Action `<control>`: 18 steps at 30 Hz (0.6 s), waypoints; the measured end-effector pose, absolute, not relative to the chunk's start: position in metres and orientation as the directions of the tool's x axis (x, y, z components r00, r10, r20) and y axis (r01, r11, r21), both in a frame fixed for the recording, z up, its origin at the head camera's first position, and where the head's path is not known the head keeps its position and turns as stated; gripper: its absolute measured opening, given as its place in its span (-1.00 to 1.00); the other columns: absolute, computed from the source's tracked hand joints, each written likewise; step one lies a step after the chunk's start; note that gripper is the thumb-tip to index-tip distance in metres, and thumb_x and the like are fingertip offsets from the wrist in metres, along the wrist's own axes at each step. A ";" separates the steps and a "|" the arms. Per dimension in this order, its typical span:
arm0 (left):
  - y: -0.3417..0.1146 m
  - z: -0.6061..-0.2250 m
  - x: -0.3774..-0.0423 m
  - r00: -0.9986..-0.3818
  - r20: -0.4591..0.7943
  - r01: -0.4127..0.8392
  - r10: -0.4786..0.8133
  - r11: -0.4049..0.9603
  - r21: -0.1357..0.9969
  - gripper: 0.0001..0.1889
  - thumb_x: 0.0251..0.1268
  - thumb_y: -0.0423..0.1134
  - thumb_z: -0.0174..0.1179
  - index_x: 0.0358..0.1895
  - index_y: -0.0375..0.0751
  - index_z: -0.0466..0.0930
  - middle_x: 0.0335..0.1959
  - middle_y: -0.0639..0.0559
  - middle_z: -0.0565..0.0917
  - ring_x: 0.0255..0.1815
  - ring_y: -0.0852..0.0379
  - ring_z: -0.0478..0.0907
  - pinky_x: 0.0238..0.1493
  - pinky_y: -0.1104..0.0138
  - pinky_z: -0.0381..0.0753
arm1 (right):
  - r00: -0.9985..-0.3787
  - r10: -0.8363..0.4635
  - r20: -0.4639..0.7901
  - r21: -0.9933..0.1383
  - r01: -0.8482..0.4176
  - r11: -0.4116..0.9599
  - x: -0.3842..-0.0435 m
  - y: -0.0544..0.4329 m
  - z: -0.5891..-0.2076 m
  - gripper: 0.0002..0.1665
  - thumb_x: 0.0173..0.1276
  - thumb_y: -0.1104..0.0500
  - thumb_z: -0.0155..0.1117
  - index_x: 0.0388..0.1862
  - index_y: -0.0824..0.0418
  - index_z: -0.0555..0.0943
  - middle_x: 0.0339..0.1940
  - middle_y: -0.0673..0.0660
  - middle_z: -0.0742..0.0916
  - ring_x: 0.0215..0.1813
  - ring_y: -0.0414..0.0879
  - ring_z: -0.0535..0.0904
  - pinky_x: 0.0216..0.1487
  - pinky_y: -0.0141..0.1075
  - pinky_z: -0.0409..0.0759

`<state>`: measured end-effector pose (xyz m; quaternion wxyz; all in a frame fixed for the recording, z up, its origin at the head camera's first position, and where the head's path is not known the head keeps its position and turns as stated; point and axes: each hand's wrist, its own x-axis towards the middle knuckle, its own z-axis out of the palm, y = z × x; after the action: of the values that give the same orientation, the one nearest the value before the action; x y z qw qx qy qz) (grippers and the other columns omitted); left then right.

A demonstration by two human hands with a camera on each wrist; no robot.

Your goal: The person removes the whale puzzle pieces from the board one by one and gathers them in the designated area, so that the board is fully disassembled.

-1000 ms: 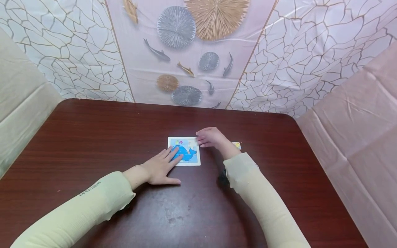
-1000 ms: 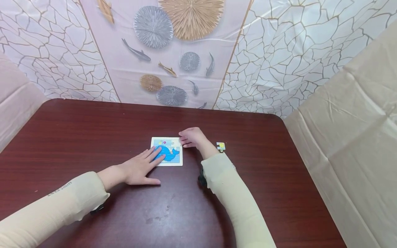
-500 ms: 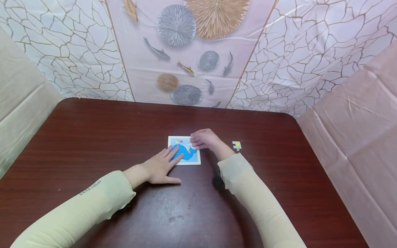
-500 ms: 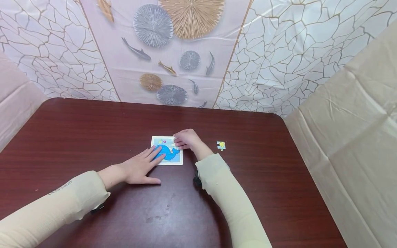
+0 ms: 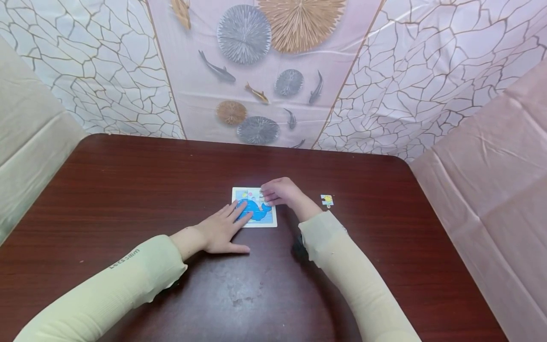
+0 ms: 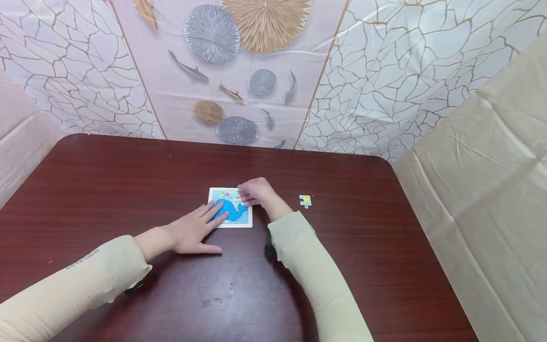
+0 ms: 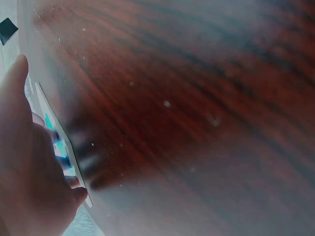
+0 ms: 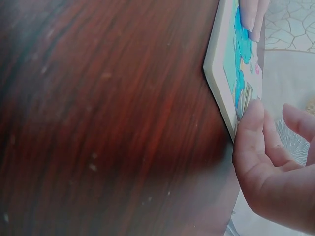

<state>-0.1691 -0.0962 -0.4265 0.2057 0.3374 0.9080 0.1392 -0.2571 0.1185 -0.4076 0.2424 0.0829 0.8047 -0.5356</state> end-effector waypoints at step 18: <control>-0.092 -0.426 -0.179 -0.708 -0.212 0.577 0.673 0.725 0.375 -0.12 0.67 0.19 0.21 0.72 -0.44 0.30 0.77 -0.52 0.24 0.81 -0.56 0.14 0.85 -0.26 0.14 | -0.888 -0.095 -0.450 -0.773 0.334 0.540 -0.258 0.113 -0.412 -0.62 0.68 0.23 0.37 0.30 0.43 0.77 0.04 0.32 0.87 -0.16 -0.09 0.75 0.24 -0.18 0.86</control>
<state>-0.1790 -0.0920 -0.4258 0.1691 0.3425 0.9132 0.1419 -0.2583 0.1131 -0.4123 0.2261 0.0704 0.8478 -0.4745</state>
